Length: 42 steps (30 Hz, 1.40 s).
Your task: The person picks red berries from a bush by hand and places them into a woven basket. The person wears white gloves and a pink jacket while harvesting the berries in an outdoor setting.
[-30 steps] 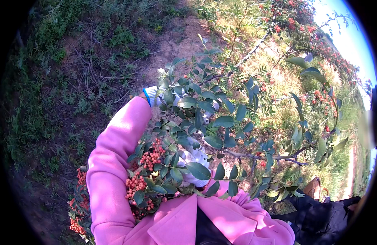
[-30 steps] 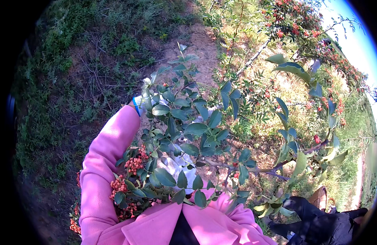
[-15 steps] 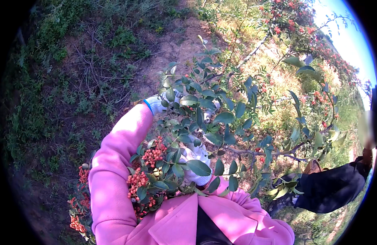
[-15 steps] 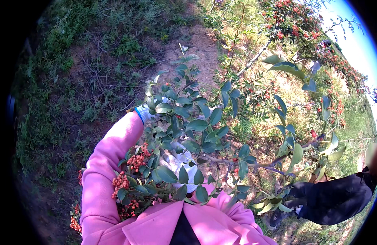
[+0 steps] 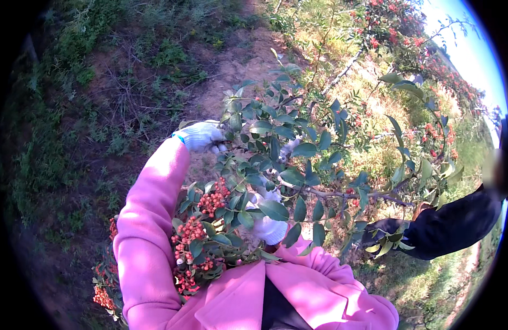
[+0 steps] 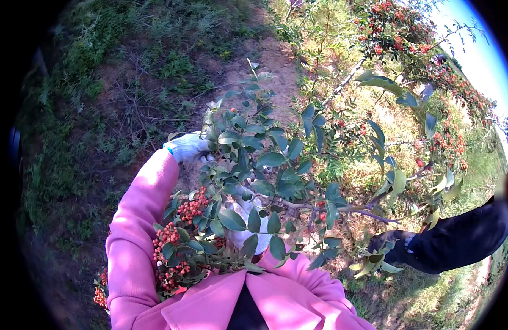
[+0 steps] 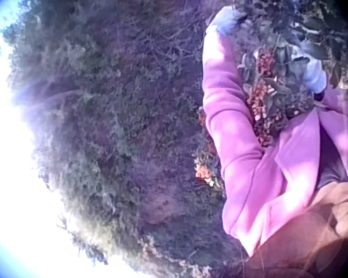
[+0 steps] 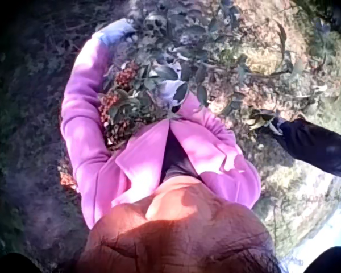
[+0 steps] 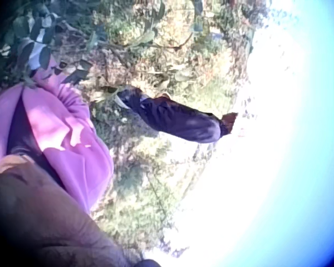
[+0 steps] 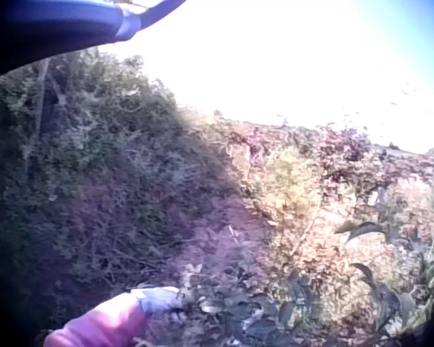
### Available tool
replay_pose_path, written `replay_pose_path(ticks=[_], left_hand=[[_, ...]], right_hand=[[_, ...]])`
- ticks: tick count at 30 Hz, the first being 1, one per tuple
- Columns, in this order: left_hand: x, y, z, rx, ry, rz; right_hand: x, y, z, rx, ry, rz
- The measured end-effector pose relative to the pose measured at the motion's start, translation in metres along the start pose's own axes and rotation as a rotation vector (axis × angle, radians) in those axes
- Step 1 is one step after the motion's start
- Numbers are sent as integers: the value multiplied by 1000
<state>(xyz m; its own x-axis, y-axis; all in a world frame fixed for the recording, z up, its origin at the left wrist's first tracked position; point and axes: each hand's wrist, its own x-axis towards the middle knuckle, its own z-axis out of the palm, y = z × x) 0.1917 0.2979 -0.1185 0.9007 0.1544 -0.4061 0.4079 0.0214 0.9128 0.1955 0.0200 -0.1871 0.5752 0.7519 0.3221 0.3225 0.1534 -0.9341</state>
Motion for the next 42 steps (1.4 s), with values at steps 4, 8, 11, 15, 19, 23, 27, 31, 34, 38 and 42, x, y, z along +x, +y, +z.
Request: replay_pose_path(ticks=[4, 8, 11, 15, 19, 23, 27, 31, 34, 38, 42], left_hand=[[-20, 28, -33, 59, 133, 27], [-93, 88, -38, 275, 398, 164], [-167, 110, -33, 515, 562, 331], [-260, 131, 44, 443, 565, 447], [-316, 81, 124, 586, 411, 504], [-312, -10, 182, 831, 280, 295], [-267, -135, 212, 905, 732, -293], [-218, -268, 190, 960, 1108, -502], [-209, -299, 182, 883, 1056, -563], [-210, -277, 186, 1117, 944, -415], [-243, -160, 194, 1260, 620, 147]], right_hand=[[9, -6, 9, 82, 67, -29], [24, -6, 19, 19, 5, 0], [48, -2, 27, -360, 82, -381], [72, 13, 33, -793, 266, -539], [96, 11, 40, -972, 236, -767], [102, 3, 40, -905, 294, -841], [106, 6, 43, -885, 286, -890], [101, -2, 40, -889, 299, -885], [101, 3, 33, -947, 319, -959], [94, 7, 32, -848, 239, -894], [96, 5, 28, -808, 256, -910]])
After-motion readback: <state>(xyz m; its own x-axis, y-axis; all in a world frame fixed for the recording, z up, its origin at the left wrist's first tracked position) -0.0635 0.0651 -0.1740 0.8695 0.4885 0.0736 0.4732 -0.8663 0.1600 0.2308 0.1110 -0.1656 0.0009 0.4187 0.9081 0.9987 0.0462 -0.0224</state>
